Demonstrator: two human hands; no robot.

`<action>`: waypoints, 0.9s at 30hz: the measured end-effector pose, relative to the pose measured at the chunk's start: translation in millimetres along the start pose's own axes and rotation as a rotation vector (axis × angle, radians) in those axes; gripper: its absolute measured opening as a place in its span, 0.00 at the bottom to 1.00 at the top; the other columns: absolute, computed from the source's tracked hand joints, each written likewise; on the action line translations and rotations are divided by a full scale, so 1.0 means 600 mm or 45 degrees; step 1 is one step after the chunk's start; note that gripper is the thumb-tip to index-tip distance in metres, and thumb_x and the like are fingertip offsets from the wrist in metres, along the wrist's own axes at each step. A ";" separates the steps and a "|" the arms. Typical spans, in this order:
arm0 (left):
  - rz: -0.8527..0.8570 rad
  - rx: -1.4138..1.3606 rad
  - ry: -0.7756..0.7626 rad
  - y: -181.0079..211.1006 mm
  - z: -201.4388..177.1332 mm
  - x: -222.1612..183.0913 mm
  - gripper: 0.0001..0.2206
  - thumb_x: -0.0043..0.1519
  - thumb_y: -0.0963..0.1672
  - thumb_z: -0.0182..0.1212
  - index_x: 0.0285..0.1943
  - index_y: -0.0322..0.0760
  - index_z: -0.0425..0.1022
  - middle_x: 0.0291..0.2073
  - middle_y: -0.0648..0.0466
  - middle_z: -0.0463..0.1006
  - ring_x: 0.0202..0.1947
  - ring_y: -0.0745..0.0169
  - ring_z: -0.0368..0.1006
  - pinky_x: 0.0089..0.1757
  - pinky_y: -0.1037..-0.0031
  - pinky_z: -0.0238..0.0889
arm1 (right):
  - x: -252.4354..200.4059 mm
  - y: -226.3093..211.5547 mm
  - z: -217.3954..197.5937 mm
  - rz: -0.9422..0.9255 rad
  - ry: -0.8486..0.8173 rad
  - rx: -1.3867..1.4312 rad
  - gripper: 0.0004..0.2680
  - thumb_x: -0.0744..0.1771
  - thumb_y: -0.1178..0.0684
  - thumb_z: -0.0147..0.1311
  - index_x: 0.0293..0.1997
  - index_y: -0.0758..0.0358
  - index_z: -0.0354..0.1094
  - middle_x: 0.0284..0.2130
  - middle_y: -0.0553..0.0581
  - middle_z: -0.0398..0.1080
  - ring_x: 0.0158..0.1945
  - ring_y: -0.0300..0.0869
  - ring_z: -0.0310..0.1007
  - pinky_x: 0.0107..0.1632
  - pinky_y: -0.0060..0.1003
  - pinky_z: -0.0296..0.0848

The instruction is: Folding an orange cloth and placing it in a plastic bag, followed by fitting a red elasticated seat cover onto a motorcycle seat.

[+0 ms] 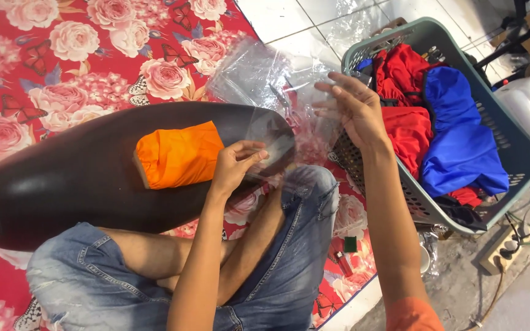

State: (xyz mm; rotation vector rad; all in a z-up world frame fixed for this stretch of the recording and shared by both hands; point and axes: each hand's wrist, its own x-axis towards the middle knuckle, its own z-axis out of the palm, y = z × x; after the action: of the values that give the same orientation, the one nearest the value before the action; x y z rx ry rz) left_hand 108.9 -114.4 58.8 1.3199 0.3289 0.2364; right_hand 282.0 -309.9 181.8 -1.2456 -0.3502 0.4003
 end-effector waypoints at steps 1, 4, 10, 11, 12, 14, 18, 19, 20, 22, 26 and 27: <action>-0.002 0.002 -0.005 0.001 0.002 -0.001 0.13 0.58 0.46 0.75 0.49 0.41 0.84 0.36 0.51 0.86 0.36 0.68 0.80 0.39 0.75 0.77 | 0.007 0.006 -0.017 -0.001 0.005 0.002 0.13 0.68 0.61 0.57 0.59 0.68 0.69 0.48 0.73 0.76 0.42 0.57 0.83 0.42 0.52 0.86; -0.079 -0.121 -0.034 0.004 0.004 -0.002 0.13 0.59 0.44 0.74 0.51 0.37 0.82 0.36 0.48 0.86 0.31 0.60 0.83 0.35 0.74 0.79 | 0.029 0.016 -0.047 -0.030 0.039 0.028 0.08 0.69 0.58 0.56 0.52 0.65 0.73 0.46 0.73 0.76 0.42 0.60 0.82 0.45 0.55 0.85; -0.139 -0.111 -0.113 0.019 0.013 -0.005 0.16 0.57 0.42 0.74 0.54 0.37 0.82 0.37 0.44 0.86 0.32 0.58 0.83 0.36 0.71 0.80 | 0.022 -0.013 -0.033 0.007 -0.052 0.068 0.07 0.69 0.60 0.55 0.51 0.63 0.72 0.46 0.71 0.77 0.44 0.59 0.82 0.47 0.55 0.85; -0.116 -0.080 -0.105 0.026 0.014 -0.003 0.20 0.54 0.43 0.77 0.55 0.35 0.81 0.40 0.43 0.85 0.36 0.57 0.82 0.39 0.69 0.79 | 0.019 -0.020 -0.023 -0.022 -0.027 0.019 0.05 0.69 0.59 0.56 0.49 0.64 0.73 0.45 0.69 0.77 0.43 0.58 0.82 0.46 0.54 0.85; -0.097 -0.048 -0.106 0.033 0.015 0.001 0.24 0.51 0.43 0.79 0.56 0.33 0.79 0.42 0.42 0.84 0.39 0.56 0.81 0.42 0.66 0.78 | 0.013 -0.028 -0.015 -0.053 0.007 -0.030 0.04 0.69 0.59 0.57 0.46 0.65 0.74 0.44 0.68 0.78 0.42 0.58 0.83 0.45 0.54 0.86; -0.062 -0.093 -0.077 0.050 0.023 0.021 0.26 0.51 0.45 0.80 0.59 0.35 0.78 0.43 0.46 0.84 0.41 0.60 0.80 0.44 0.69 0.78 | 0.011 -0.034 -0.010 -0.078 0.004 -0.026 0.04 0.68 0.59 0.58 0.45 0.68 0.74 0.43 0.69 0.77 0.41 0.59 0.83 0.43 0.54 0.86; -0.209 0.011 -0.072 0.165 0.054 0.061 0.39 0.46 0.57 0.67 0.68 0.45 0.69 0.53 0.53 0.81 0.60 0.62 0.74 0.59 0.70 0.62 | 0.009 -0.071 -0.008 -0.085 -0.135 -0.153 0.04 0.68 0.58 0.59 0.40 0.69 0.73 0.45 0.67 0.77 0.37 0.53 0.82 0.39 0.46 0.88; -0.207 0.011 -0.074 0.179 0.064 0.072 0.39 0.46 0.57 0.67 0.68 0.45 0.69 0.53 0.53 0.81 0.60 0.62 0.74 0.59 0.70 0.62 | 0.009 -0.076 -0.008 -0.088 -0.134 -0.154 0.04 0.68 0.58 0.59 0.40 0.69 0.73 0.45 0.67 0.77 0.37 0.53 0.82 0.39 0.46 0.88; -0.215 0.068 -0.106 0.193 0.073 0.083 0.46 0.41 0.60 0.65 0.72 0.44 0.63 0.59 0.49 0.76 0.63 0.57 0.71 0.59 0.68 0.62 | 0.008 -0.082 -0.007 -0.101 -0.168 -0.174 0.04 0.67 0.58 0.60 0.39 0.68 0.73 0.44 0.67 0.76 0.37 0.53 0.82 0.40 0.45 0.88; -0.223 0.123 -0.139 0.199 0.089 0.113 0.54 0.37 0.64 0.63 0.76 0.44 0.58 0.65 0.46 0.71 0.66 0.52 0.69 0.59 0.66 0.62 | 0.004 -0.097 -0.006 -0.114 -0.200 -0.197 0.04 0.67 0.58 0.61 0.38 0.68 0.73 0.43 0.68 0.76 0.38 0.53 0.82 0.41 0.44 0.88; 0.154 -0.359 -0.181 0.203 0.117 0.140 0.24 0.49 0.49 0.75 0.53 0.35 0.80 0.38 0.54 0.85 0.36 0.65 0.80 0.46 0.75 0.73 | 0.003 -0.111 -0.013 -0.267 -0.170 -0.490 0.08 0.67 0.56 0.62 0.47 0.70 0.75 0.36 0.63 0.77 0.38 0.46 0.82 0.47 0.37 0.87; 0.291 -0.333 -0.103 0.213 0.125 0.136 0.14 0.52 0.48 0.75 0.41 0.37 0.85 0.36 0.53 0.86 0.35 0.62 0.82 0.44 0.77 0.74 | 0.006 -0.109 -0.019 -0.384 -0.033 -0.580 0.09 0.68 0.55 0.63 0.49 0.69 0.74 0.34 0.62 0.78 0.36 0.41 0.82 0.46 0.30 0.86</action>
State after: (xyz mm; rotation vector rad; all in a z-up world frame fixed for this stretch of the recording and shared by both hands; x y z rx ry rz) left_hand 214.5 -123.3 190.4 1.1034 0.0744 0.4033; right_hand 297.2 -334.9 241.2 -1.6008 -0.6675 0.0750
